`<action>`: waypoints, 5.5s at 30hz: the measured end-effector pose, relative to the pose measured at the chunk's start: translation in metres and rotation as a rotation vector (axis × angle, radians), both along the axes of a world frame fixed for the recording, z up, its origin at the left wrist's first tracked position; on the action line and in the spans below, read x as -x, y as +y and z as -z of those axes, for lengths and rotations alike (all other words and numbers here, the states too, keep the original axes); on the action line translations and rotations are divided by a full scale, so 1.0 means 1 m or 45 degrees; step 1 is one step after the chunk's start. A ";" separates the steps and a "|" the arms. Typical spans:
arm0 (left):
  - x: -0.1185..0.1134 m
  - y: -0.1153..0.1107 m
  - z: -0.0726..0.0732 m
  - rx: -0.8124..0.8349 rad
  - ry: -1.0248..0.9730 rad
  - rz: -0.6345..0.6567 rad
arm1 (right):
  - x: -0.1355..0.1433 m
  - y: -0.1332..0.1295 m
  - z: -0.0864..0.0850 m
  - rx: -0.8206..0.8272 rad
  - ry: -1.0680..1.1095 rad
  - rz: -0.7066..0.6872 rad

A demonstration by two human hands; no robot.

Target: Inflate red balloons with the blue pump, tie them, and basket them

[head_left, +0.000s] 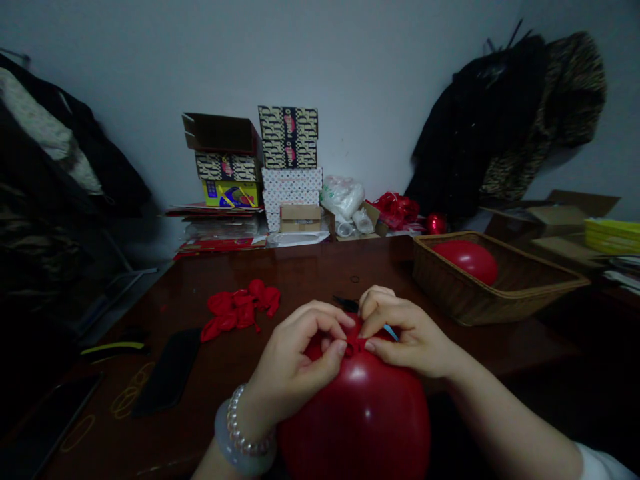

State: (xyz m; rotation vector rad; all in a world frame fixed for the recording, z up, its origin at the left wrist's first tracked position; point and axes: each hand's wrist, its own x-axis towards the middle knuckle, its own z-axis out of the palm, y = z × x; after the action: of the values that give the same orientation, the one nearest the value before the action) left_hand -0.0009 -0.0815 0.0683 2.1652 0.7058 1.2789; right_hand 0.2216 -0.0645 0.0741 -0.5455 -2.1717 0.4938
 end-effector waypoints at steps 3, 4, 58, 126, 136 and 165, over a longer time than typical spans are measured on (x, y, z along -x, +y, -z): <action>-0.001 0.000 0.002 0.118 -0.046 0.094 | 0.000 0.001 0.002 0.008 0.011 -0.006; -0.002 0.000 0.003 0.135 -0.051 0.114 | 0.001 0.001 0.002 0.008 0.009 -0.003; 0.003 0.007 -0.004 -0.087 0.399 0.331 | 0.008 -0.009 -0.002 0.064 -0.158 -0.126; -0.013 0.015 0.014 -0.064 0.120 -0.129 | 0.019 -0.028 -0.015 -0.161 -0.401 0.695; -0.017 0.022 0.022 0.016 0.099 -0.209 | 0.022 -0.019 0.000 -0.356 -0.406 0.764; -0.014 0.062 0.065 0.347 -0.582 -0.530 | -0.049 -0.039 0.083 0.066 -0.148 1.017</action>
State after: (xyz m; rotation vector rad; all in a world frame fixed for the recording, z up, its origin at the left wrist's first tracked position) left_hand 0.0130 -0.0200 0.0030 1.4767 1.0901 1.6952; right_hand 0.2704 -0.1033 -0.0085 -1.4064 -1.8401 0.0764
